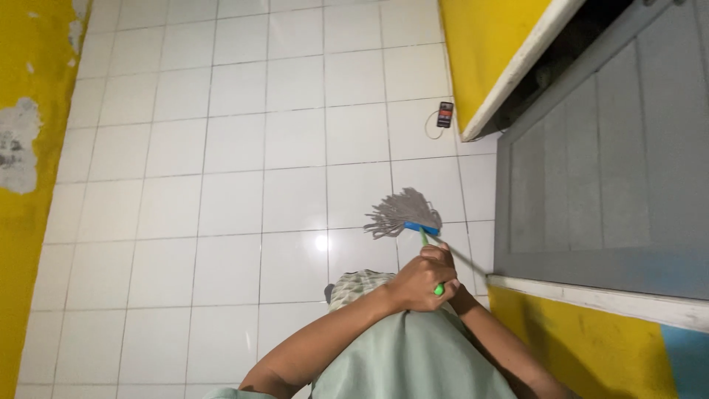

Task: The person is mopping a white tiled floor in a room with a wet mop.

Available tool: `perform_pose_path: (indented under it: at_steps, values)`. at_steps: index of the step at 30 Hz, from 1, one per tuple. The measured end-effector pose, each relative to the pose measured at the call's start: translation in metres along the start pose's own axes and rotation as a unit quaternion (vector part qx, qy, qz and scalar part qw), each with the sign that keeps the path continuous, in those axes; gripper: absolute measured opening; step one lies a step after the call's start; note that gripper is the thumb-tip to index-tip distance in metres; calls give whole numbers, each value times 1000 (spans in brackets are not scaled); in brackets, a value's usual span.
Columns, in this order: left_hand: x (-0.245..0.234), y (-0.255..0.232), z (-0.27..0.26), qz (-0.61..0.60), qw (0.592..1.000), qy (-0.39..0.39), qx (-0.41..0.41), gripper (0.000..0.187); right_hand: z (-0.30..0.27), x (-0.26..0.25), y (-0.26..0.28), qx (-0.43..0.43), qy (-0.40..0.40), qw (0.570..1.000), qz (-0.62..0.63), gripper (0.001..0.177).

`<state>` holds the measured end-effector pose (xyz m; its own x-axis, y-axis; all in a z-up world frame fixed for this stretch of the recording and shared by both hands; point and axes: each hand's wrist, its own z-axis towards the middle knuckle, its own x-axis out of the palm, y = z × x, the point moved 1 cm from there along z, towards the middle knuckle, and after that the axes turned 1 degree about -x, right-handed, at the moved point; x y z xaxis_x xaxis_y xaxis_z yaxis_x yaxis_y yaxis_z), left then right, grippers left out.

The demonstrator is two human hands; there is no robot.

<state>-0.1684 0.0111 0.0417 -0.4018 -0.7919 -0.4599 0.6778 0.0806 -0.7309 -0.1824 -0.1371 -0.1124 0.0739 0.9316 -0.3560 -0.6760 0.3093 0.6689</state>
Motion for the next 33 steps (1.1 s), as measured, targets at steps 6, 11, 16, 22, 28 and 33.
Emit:
perform_pose_path:
  at_steps: [6,11,16,22,28,33]
  values:
    - [61,4,2,-49,993,98,-54,11,-34,-41,6,10,-49,984,-171,26]
    - [55,-6,-8,-118,975,65,-178,11,-74,-40,-35,59,-13,959,-277,20]
    - [52,-2,-39,-209,914,-35,-347,17,-58,-22,-22,185,32,945,-268,26]
    - [46,18,-89,-180,928,-50,-322,26,-39,15,27,199,25,948,-245,31]
    - [-24,-47,-117,-107,964,2,-242,26,-66,89,37,296,33,952,-74,33]
    - [-66,-82,-160,47,966,-122,-225,28,-54,162,78,249,91,958,110,25]
